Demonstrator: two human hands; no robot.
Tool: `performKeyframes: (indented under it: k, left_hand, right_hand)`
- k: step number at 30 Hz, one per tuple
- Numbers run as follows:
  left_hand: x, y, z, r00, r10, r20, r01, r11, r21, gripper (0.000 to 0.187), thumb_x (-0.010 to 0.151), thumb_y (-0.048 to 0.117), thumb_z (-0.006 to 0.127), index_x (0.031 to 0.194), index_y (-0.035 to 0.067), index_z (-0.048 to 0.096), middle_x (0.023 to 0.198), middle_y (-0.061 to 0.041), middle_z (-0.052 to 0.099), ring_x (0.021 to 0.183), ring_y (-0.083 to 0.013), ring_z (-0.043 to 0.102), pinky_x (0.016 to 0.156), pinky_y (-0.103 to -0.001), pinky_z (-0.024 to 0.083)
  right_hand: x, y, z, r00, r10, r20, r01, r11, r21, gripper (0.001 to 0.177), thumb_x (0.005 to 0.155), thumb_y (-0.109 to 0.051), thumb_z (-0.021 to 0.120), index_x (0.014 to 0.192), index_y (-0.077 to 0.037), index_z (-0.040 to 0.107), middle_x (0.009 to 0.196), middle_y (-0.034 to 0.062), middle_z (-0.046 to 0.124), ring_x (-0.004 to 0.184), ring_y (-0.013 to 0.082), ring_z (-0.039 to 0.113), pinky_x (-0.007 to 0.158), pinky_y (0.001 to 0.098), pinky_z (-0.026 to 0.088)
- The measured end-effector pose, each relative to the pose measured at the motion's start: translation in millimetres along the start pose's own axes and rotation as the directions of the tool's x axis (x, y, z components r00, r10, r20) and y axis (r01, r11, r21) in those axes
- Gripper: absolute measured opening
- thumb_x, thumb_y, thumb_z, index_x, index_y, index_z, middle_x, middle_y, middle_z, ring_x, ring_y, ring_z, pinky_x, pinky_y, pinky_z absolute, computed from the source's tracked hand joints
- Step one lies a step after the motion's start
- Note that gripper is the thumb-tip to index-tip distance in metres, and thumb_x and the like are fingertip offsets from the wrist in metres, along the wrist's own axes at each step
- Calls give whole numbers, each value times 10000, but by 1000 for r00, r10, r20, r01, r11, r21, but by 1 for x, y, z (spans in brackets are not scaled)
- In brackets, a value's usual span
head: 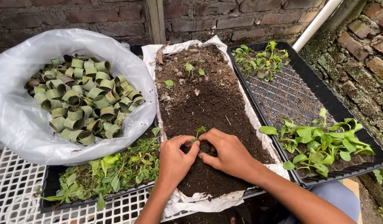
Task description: Transplanting small green seedlings from a tray into a larger container filled with soil.
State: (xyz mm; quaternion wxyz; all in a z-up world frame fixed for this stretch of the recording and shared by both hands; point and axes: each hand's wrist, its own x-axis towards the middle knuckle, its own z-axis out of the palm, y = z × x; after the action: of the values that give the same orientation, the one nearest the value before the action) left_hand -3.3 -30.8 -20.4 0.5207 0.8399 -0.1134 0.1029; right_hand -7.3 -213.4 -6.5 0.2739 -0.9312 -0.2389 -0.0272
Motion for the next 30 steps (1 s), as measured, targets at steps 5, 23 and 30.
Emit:
performKeyframes:
  k: [5,23,30]
  left_hand:
    - [-3,6,-10,997,-67,25,67,998,-2,138,858,164,697,862,135,832,773,29,797,610,-70,654,588,-256,552]
    - [-11,13,-13,998,-62,-24,58,987,-150,75,816,78,749,791,58,817,629,-101,760,663,-237,759,569,-309,554]
    - [-10,8,-10,998,-55,-31,50,987,-155,89,816,59,740,835,20,817,645,-127,760,651,-254,752,552,-306,554]
  right_hand:
    - [19,11,-25,974,-170,147,167,985,37,469,867,-197,691,1308,-62,607,1259,110,662,1161,306,620,987,436,454]
    - [17,-12,-57,940,214,266,-207,977,-54,195,791,-127,717,964,-80,793,917,171,808,942,426,750,838,520,596]
    - [21,-37,-68,992,77,95,-90,986,137,350,820,-37,744,1168,-68,771,1063,185,806,1005,415,747,830,502,616]
